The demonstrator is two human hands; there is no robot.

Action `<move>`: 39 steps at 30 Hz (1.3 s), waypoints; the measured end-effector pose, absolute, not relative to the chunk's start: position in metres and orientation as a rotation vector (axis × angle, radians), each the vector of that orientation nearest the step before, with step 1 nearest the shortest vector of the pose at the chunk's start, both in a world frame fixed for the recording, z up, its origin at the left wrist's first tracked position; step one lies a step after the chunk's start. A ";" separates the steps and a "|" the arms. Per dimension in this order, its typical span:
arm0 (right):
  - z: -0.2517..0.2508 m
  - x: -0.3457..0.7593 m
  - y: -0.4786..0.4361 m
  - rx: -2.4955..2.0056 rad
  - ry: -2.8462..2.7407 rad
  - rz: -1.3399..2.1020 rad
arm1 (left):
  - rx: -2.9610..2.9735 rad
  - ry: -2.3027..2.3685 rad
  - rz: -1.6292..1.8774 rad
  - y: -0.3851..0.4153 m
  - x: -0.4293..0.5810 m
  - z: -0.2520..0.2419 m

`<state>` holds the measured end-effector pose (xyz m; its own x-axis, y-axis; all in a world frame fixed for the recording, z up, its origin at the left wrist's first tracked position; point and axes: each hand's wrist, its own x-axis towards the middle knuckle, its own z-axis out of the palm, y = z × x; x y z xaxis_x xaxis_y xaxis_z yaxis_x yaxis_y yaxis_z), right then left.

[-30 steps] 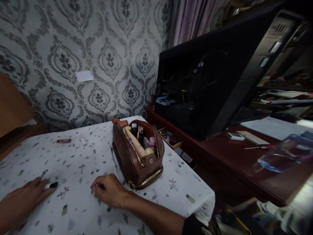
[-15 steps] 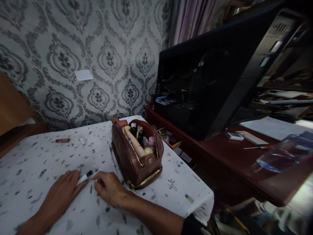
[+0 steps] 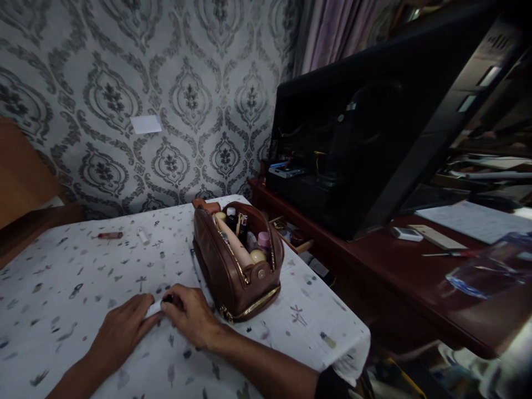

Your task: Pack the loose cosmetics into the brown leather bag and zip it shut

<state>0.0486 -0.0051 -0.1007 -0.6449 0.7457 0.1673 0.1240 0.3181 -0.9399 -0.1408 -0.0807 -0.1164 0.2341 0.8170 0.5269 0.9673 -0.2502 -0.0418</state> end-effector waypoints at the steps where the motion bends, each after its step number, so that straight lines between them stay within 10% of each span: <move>1: -0.100 0.049 -0.005 -0.759 -1.976 1.372 | -2.170 -1.667 -0.597 -0.081 -0.142 -0.118; 14: -0.094 0.051 -0.006 -0.686 -1.833 1.558 | -2.254 -1.664 -0.784 -0.084 -0.145 -0.123; 39: 0.008 0.135 0.007 -0.477 -2.058 0.588 | -2.619 -1.695 -1.243 -0.034 -0.075 -0.038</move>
<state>0.1348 0.0065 0.0084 -0.5078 0.5411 0.6703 0.1051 0.8112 -0.5753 -0.0754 -0.0338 -0.0377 0.2255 0.8578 0.4619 0.6985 -0.4728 0.5372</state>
